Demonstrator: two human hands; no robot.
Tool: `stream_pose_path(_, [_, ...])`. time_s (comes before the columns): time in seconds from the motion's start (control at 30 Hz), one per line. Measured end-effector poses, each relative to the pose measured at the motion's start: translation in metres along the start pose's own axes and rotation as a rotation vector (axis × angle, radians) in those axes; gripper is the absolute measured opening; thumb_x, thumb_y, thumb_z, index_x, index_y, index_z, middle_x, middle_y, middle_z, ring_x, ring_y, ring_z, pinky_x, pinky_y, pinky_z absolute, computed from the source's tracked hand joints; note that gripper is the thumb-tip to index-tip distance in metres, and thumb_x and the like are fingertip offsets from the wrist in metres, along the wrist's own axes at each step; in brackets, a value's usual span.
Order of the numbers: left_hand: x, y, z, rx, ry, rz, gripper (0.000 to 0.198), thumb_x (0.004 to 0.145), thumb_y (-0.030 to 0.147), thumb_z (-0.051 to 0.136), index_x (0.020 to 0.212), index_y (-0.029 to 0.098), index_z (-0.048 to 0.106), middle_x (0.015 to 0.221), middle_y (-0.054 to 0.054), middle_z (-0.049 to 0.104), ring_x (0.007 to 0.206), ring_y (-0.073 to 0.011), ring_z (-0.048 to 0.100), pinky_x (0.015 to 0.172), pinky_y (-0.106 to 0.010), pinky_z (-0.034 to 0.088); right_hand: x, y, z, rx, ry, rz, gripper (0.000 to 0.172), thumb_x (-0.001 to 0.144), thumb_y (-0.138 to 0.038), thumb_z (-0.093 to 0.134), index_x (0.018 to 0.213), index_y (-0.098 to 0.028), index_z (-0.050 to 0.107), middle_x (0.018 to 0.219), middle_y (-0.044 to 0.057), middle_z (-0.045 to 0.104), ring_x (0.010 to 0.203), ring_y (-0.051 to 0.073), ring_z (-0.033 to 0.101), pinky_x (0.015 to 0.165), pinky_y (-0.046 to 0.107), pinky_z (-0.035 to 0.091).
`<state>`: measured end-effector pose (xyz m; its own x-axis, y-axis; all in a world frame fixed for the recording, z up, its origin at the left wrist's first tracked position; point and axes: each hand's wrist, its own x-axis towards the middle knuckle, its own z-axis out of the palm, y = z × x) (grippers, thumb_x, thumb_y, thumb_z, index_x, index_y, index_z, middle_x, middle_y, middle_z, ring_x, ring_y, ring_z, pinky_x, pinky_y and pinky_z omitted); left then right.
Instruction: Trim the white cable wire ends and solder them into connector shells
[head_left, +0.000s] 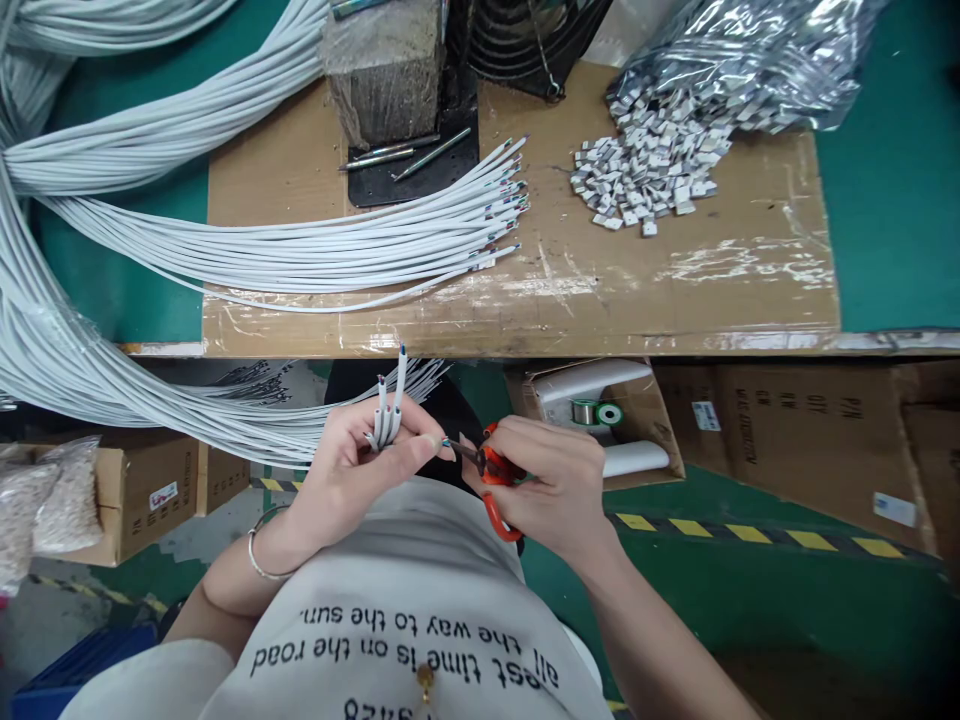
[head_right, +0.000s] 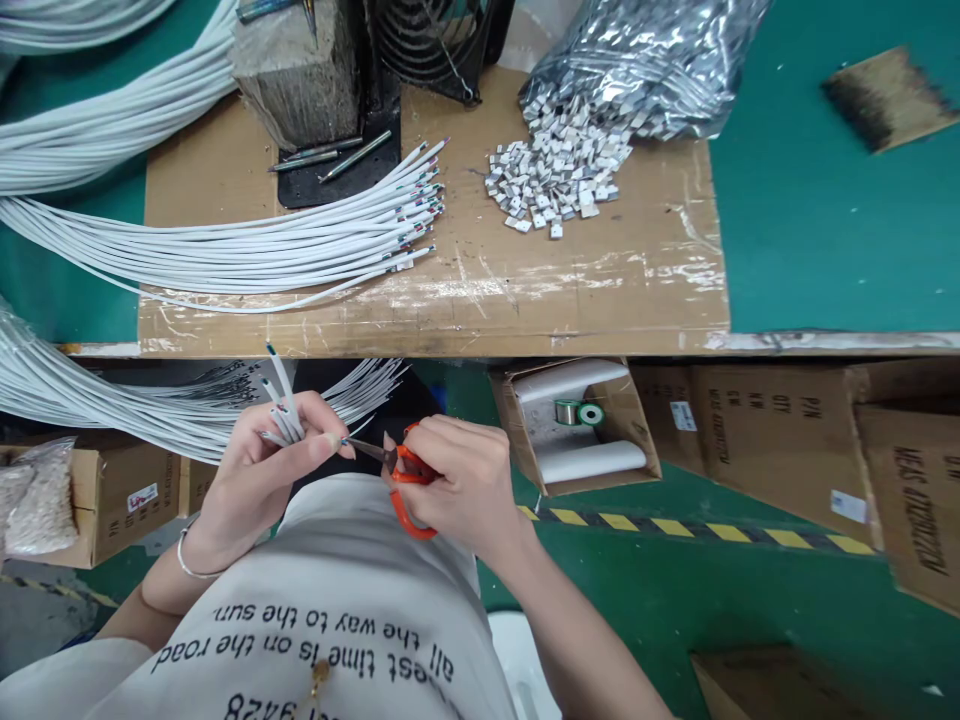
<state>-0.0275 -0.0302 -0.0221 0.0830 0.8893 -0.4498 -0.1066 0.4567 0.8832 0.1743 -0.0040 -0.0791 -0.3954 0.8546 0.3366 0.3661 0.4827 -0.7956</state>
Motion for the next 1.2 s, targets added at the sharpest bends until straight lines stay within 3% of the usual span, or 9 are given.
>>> stream_pose_path(0.33, [0.0007, 0.0048, 0.0015, -0.039, 0.003, -0.044, 0.024, 0.092, 0.040, 0.081, 0.081, 0.018, 0.079, 0.076, -0.005, 0.073, 0.068, -0.0167, 0.053, 0.065, -0.031, 0.036, 0.0016, -0.0010, -0.0015, -0.158, 0.060, -0.100, 0.042, 0.083, -0.003, 0.065, 0.058, -0.023, 0.038, 0.053, -0.006, 0.038, 0.052, 0.010, 0.029, 0.049, 0.028, 0.025])
stream_pose_path(0.67, [0.0011, 0.0055, 0.0023, -0.011, -0.005, -0.078, 0.033, 0.092, 0.046, 0.079, 0.079, 0.017, 0.074, 0.068, -0.003, 0.061, 0.061, -0.0133, 0.040, 0.060, -0.032, 0.024, 0.0029, -0.0011, -0.0069, -0.144, 0.015, -0.082, 0.035, 0.075, -0.003, 0.059, 0.059, -0.024, 0.035, 0.053, -0.006, 0.039, 0.052, 0.011, 0.030, 0.049, 0.030, 0.023])
stream_pose_path(1.2, [0.0023, 0.0031, 0.0025, 0.031, -0.014, -0.096, 0.033, 0.090, 0.047, 0.080, 0.079, 0.017, 0.075, 0.066, -0.002, 0.059, 0.058, -0.0119, 0.035, 0.056, -0.032, 0.020, 0.0016, 0.0049, -0.0072, -0.190, 0.006, -0.116, 0.047, 0.087, -0.008, 0.066, 0.057, -0.023, 0.033, 0.052, -0.006, 0.036, 0.050, 0.010, 0.029, 0.048, 0.029, 0.024])
